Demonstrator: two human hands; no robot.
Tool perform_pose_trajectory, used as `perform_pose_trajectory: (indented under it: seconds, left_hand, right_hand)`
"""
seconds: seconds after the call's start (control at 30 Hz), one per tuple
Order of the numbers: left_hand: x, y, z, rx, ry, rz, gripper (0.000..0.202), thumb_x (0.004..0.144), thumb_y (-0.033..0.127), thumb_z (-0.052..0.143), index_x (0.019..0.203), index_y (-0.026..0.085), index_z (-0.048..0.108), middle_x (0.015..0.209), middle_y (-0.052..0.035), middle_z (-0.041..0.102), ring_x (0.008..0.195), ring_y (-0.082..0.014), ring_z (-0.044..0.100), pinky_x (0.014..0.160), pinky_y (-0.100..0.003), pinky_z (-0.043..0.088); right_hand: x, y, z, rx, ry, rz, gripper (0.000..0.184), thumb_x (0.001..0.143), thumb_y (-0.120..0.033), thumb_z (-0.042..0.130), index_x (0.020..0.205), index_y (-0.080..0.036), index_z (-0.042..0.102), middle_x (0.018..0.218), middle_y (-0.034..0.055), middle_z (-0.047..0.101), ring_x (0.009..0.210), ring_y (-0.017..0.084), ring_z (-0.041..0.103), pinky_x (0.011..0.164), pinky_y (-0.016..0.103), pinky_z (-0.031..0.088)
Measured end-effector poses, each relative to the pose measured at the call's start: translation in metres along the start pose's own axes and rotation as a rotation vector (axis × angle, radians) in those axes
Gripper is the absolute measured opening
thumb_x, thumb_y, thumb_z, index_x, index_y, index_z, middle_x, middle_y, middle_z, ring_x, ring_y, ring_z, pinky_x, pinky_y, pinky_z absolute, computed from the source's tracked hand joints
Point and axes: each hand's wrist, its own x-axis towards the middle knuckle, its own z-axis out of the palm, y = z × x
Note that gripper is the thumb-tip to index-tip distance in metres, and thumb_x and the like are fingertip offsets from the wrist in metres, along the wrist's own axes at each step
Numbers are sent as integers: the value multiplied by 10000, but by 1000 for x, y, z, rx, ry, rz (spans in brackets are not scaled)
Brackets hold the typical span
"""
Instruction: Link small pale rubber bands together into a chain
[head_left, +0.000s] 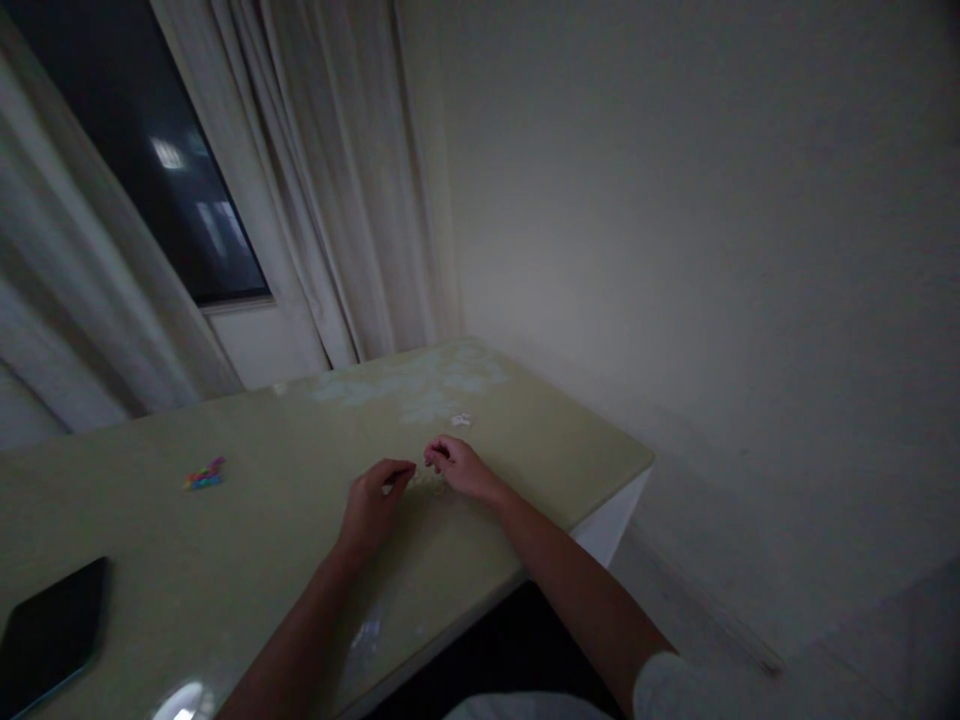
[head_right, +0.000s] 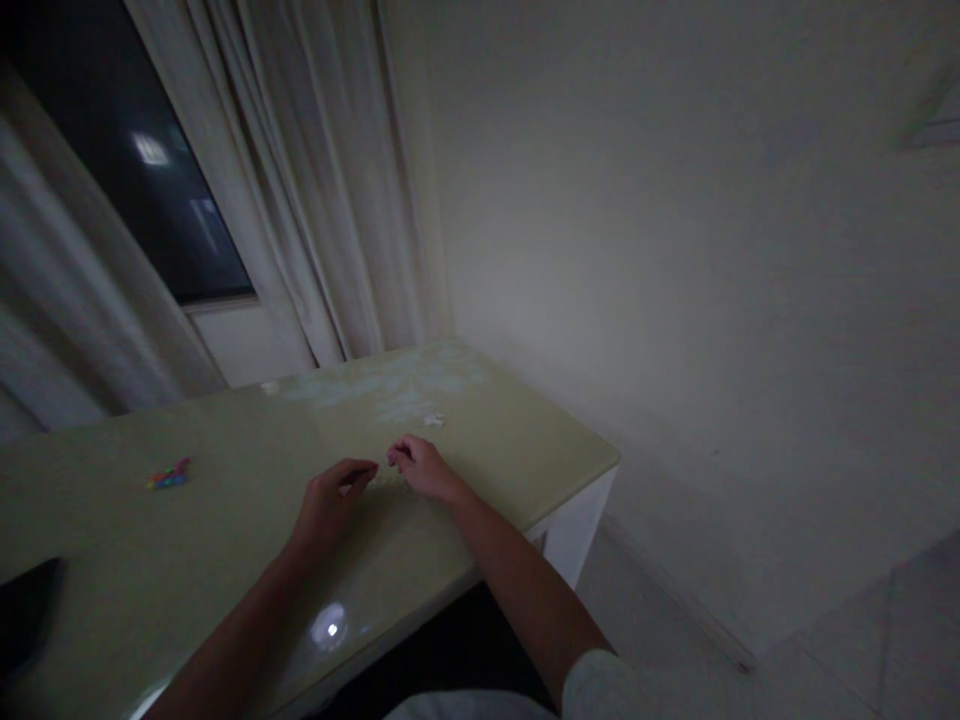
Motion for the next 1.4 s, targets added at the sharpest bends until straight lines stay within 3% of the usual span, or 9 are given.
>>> perform_pose_trajectory:
  seconds: [0.23, 0.43, 0.87, 0.93, 1.03, 1.17, 1.4]
  left_hand:
    - [1, 2, 4, -134, 22, -83, 240, 907, 394, 574, 1013, 214, 692, 841, -53, 807, 759, -219, 789, 711, -336, 635]
    - [1, 4, 4, -182, 50, -88, 260, 848, 428, 664, 993, 216, 704, 939, -80, 819, 862, -241, 795, 824, -396, 651]
    - [1, 7, 2, -207, 48, -88, 247, 852, 423, 678, 953, 221, 776, 935, -64, 826, 862, -236, 792, 826, -384, 657]
    - [1, 7, 1, -190, 56, -99, 221, 853, 407, 679, 928, 221, 772, 891, -56, 825, 819, -231, 788, 800, -372, 649]
    - [1, 6, -1, -172, 71, -112, 209, 865, 402, 666, 914, 218, 752, 850, -50, 819, 766, -222, 782, 750, -351, 636]
    - [1, 4, -1, -161, 89, -112, 209, 864, 411, 664, 918, 226, 744, 881, -56, 823, 798, -225, 787, 759, -348, 630]
    - [1, 3, -3, -143, 117, -122, 196, 844, 415, 682, 885, 245, 771, 893, -55, 835, 825, -239, 792, 795, -370, 635]
  right_hand:
    - [-4, -2, 5, 2, 17, -20, 108, 983, -170, 575, 894, -179, 635, 815, -9, 633, 743, 136, 563, 725, 250, 437]
    - [-8, -5, 6, -8, -12, -17, 79, 980, -186, 609, 917, -175, 655, 819, -10, 644, 751, 135, 575, 734, 247, 448]
    - [-6, -8, 11, -41, -55, 5, 97, 972, -197, 608, 941, -157, 690, 860, 26, 717, 714, 127, 646, 690, 231, 510]
    - [-3, -8, 5, -81, -21, 5, 132, 984, -224, 601, 940, -159, 706, 862, 32, 725, 736, 136, 662, 706, 236, 513]
    - [1, -4, -12, -195, 133, 31, 153, 993, -214, 570, 953, -161, 708, 888, 48, 716, 790, 156, 658, 763, 262, 501]
    - [2, 8, -36, -398, 296, 96, 89, 876, -114, 649, 863, -172, 716, 942, 78, 692, 894, 200, 632, 863, 318, 469]
    - [-5, 17, -40, -590, 221, 109, 62, 786, -126, 752, 752, -177, 744, 934, 100, 684, 964, 238, 615, 913, 347, 468]
